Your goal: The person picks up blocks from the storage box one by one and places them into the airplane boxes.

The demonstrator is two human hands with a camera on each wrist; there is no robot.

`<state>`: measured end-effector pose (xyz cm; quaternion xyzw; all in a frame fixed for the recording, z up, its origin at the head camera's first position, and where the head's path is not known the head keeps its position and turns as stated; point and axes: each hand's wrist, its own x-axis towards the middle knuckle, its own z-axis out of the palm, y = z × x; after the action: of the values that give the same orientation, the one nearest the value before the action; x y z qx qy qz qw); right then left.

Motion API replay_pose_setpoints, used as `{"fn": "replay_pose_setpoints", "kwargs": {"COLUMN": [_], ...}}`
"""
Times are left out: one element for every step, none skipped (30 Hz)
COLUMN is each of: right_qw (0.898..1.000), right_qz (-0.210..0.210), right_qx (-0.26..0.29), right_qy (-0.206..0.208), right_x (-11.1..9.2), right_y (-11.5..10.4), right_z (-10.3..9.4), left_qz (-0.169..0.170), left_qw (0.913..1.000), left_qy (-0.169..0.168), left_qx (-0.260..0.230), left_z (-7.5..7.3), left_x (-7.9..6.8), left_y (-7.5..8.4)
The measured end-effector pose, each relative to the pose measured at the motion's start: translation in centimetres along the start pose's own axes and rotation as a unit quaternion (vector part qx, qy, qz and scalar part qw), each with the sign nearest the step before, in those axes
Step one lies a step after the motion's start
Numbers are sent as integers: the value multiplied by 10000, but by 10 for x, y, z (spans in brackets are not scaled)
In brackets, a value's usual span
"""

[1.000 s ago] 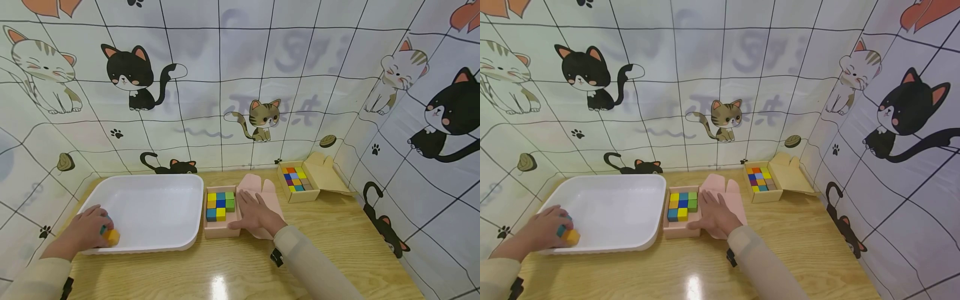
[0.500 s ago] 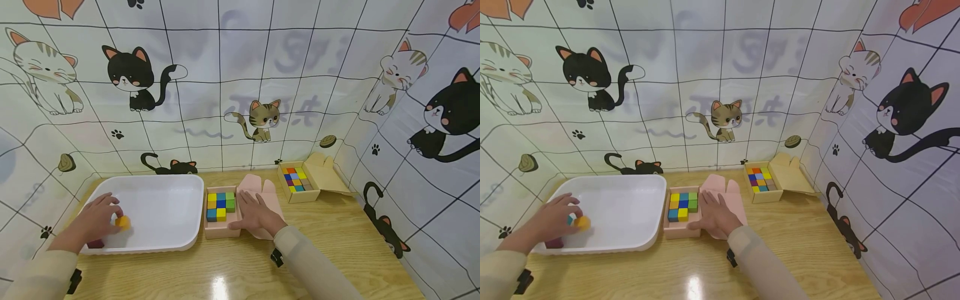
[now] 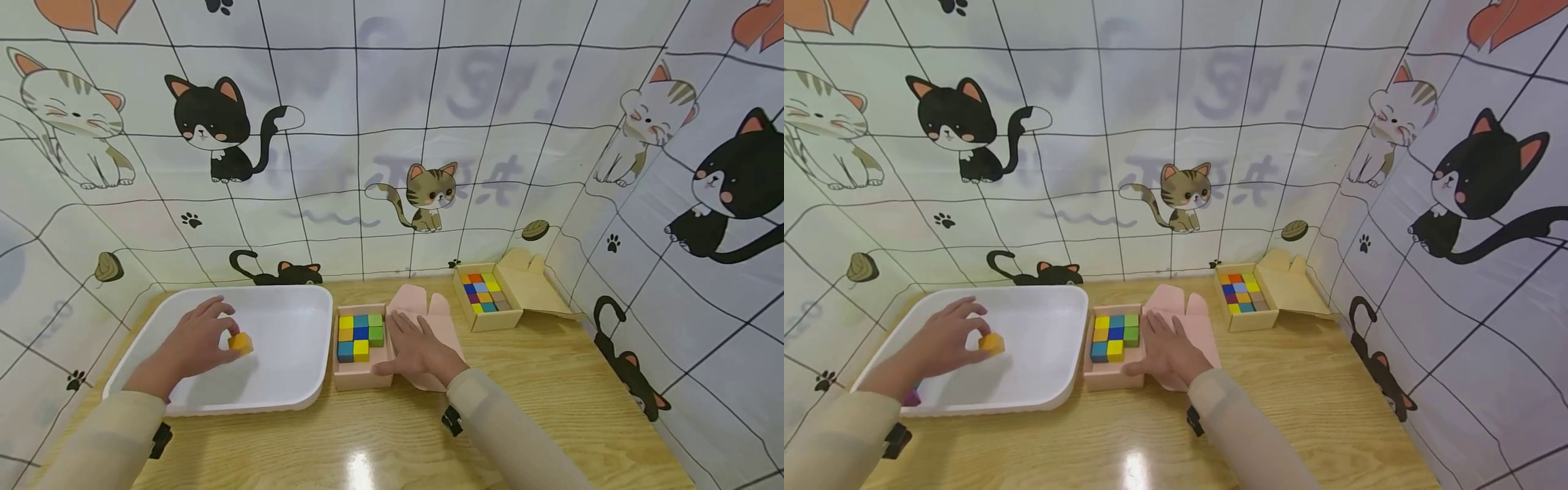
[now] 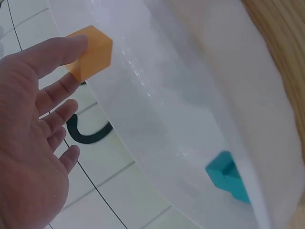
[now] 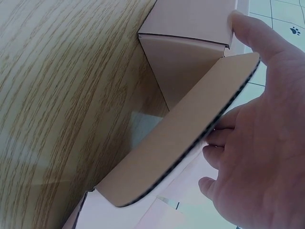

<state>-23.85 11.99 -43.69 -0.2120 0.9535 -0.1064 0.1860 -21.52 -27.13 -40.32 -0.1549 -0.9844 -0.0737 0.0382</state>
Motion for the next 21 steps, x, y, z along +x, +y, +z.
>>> {"fn": "replay_pose_setpoints", "kwargs": {"right_qw": [10000,10000,10000,10000,10000,10000,10000,10000,10000,10000,10000,10000,10000,10000,10000,10000,10000,10000,10000,10000,10000], "right_qz": [-3,-6,-13,-18,-29,-41,-48,-48,-45,-41,-36,-30,-22,-18,-15,-15,-10,-3,2,12,21], "right_qx": [3,4,19,20,26,33,37,44,51,50,52,52,49,47,40,33,28,10,-5,-23,-40], "right_qy": [3,8,16,22,26,24,24,23,22,19,15,11,10,11,8,8,3,-5,-12,-18,-27], "right_x": [0,0,0,0,0,0,0,0,0,0,0,0,0,0,0,0,0,0,1,1,1], "right_y": [0,0,0,0,0,0,0,0,0,0,0,0,0,0,0,0,0,0,0,0,0], "right_z": [0,0,-1,-1,-1,-1,-1,-1,-1,-1,-1,-1,-2,-2,-2,-2,-1,-1,-1,-1,-1], "left_qz": [56,107,161,222,261,307,343,382,431,464,485,523,569,623,684,743,818,898,978,1052,1123], "left_qw": [10000,9999,9997,9996,9994,9992,9990,9988,9985,9984,9983,9982,9980,9977,9973,9969,9963,9956,9949,9942,9935], "left_qy": [42,75,113,148,168,195,216,231,246,256,246,242,231,224,226,225,222,225,218,204,179], "left_qx": [-26,-62,-109,-128,-157,-188,-211,-212,-218,-205,-198,-187,-156,-130,-130,-121,-114,-110,-89,-91,-89], "left_z": [-1,-2,-3,-3,-3,-4,-4,-3,-4,-3,-3,-2,-2,-2,-2,-1,0,0,0,1,2], "left_x": [3,6,9,13,16,20,23,27,31,35,40,44,48,52,56,60,63,66,69,72,74], "left_y": [4,9,14,18,22,26,30,34,39,44,49,54,60,66,72,79,85,92,99,106,112]}}
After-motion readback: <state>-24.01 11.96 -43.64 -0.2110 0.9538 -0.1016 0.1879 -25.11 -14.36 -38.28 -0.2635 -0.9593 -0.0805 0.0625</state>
